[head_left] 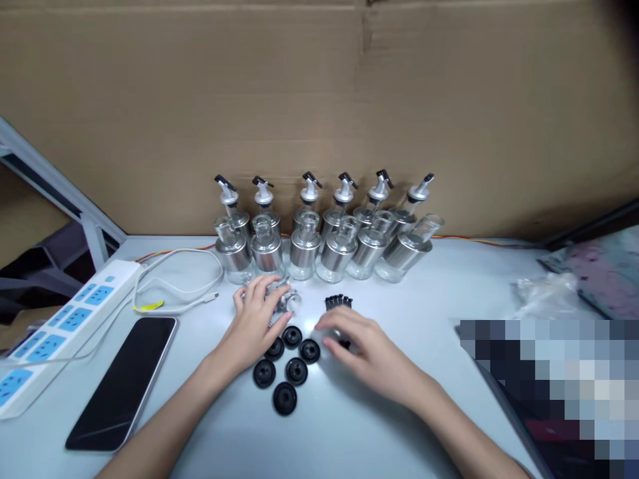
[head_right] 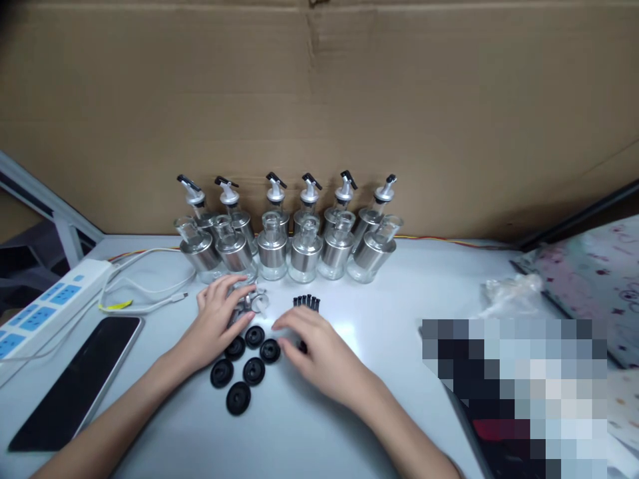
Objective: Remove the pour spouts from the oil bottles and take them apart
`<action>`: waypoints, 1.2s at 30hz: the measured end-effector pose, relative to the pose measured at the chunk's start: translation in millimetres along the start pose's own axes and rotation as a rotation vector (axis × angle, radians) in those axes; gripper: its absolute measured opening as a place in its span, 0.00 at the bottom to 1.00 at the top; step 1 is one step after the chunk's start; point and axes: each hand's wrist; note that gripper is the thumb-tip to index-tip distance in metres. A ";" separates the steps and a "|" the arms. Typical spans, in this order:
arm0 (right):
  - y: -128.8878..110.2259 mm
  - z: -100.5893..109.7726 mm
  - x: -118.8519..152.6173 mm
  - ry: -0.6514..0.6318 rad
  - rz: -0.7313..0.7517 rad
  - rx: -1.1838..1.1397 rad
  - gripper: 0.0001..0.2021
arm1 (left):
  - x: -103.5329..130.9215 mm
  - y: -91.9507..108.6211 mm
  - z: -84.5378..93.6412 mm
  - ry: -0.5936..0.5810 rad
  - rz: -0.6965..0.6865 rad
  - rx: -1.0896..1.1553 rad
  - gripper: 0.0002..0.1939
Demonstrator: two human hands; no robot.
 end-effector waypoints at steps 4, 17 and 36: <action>17.3 17.9 -11.3 0.232 -0.120 -0.062 0.12 | -2.1 -3.1 5.5 0.067 0.020 -0.017 0.16; 58.2 35.9 -43.3 0.336 -0.136 -0.239 0.12 | -7.3 -28.3 -0.1 0.296 0.394 0.390 0.40; 53.5 78.6 -36.0 1.261 0.037 -0.132 0.31 | -7.3 -29.4 2.1 0.310 0.364 0.317 0.36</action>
Point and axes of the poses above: each hand's wrist, its own x-axis away from the middle knuckle, its own z-axis out of the back of the hand, y = z × x, and after that the axes turned 12 degrees about -x, right-handed
